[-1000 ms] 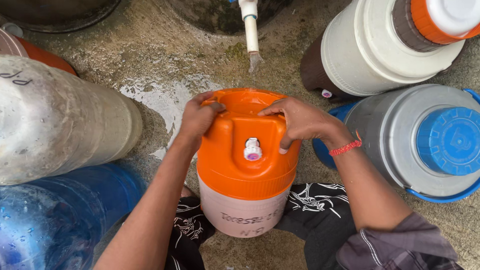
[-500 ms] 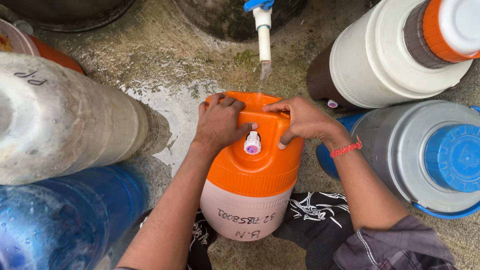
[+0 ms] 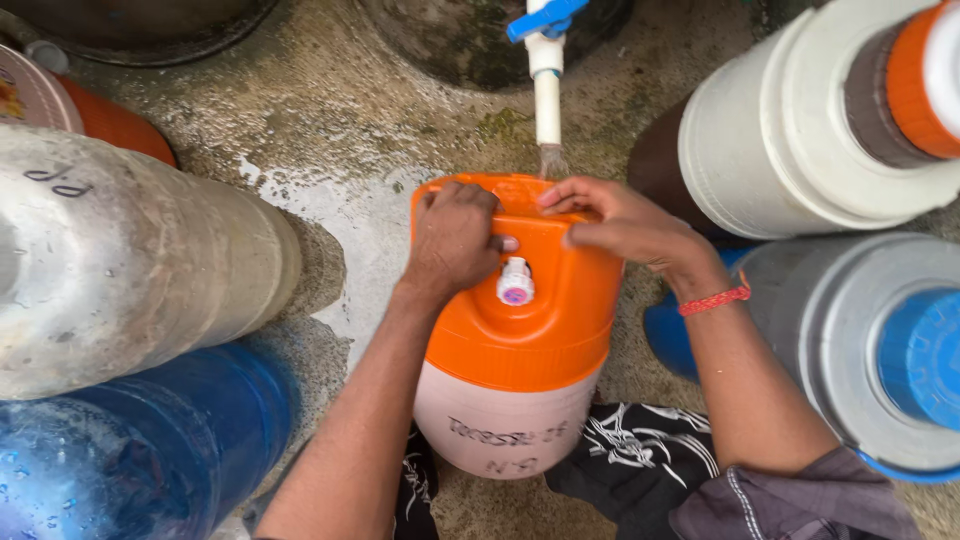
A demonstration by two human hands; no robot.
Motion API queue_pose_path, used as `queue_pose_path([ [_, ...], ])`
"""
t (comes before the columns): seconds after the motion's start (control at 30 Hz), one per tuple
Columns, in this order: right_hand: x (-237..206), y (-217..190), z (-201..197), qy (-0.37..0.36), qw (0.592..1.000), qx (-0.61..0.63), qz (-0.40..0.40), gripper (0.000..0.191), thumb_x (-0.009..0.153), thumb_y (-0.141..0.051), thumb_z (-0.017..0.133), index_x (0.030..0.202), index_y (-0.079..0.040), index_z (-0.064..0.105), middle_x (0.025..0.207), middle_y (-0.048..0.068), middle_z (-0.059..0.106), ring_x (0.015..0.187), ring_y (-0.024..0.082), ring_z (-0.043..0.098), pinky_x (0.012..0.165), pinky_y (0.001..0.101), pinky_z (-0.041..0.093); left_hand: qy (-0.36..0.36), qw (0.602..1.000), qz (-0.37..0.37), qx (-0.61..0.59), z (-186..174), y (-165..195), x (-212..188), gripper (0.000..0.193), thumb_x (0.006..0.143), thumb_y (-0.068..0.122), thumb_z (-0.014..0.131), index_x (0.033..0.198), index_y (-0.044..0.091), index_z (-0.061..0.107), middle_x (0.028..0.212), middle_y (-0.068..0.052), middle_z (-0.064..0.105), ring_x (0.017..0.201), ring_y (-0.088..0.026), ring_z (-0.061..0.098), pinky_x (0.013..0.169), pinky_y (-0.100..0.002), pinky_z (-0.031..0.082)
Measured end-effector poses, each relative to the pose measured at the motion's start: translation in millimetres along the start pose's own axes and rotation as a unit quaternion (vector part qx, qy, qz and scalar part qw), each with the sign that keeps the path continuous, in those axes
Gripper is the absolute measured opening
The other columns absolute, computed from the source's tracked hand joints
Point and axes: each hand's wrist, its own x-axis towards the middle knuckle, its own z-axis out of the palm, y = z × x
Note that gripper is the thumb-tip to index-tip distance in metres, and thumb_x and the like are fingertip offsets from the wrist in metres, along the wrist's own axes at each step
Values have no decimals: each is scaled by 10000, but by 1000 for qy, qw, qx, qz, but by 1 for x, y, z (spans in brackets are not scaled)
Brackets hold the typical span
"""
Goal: The person washes an orange and pink plastic container by hand under a running tap, scrubbing the exterior and rinsing it thoroughly. They then place the container upright and briefly rinse a small white bowl before setting it aside.
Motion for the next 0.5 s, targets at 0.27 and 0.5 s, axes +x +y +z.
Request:
queue_pose_path([
  [0.27,56,52,-30,57,928,-356,92,331,930,-240,566,1124,-93,791,1076,184,754,1020,351,708,928,450,535,-13,999,-20,32,13,15,19,472,745,419,850,995,45,706,1033,-113,678,1108,-310,586,952,-563,406],
  [0.5,134,57,-2,-218,807,-539,101,328,954,-260,578,1135,-62,767,1154,176,762,1076,315,728,929,464,558,-28,999,31,29,13,30,18,504,712,410,856,994,25,693,1022,-111,682,1090,-305,598,929,-505,443],
])
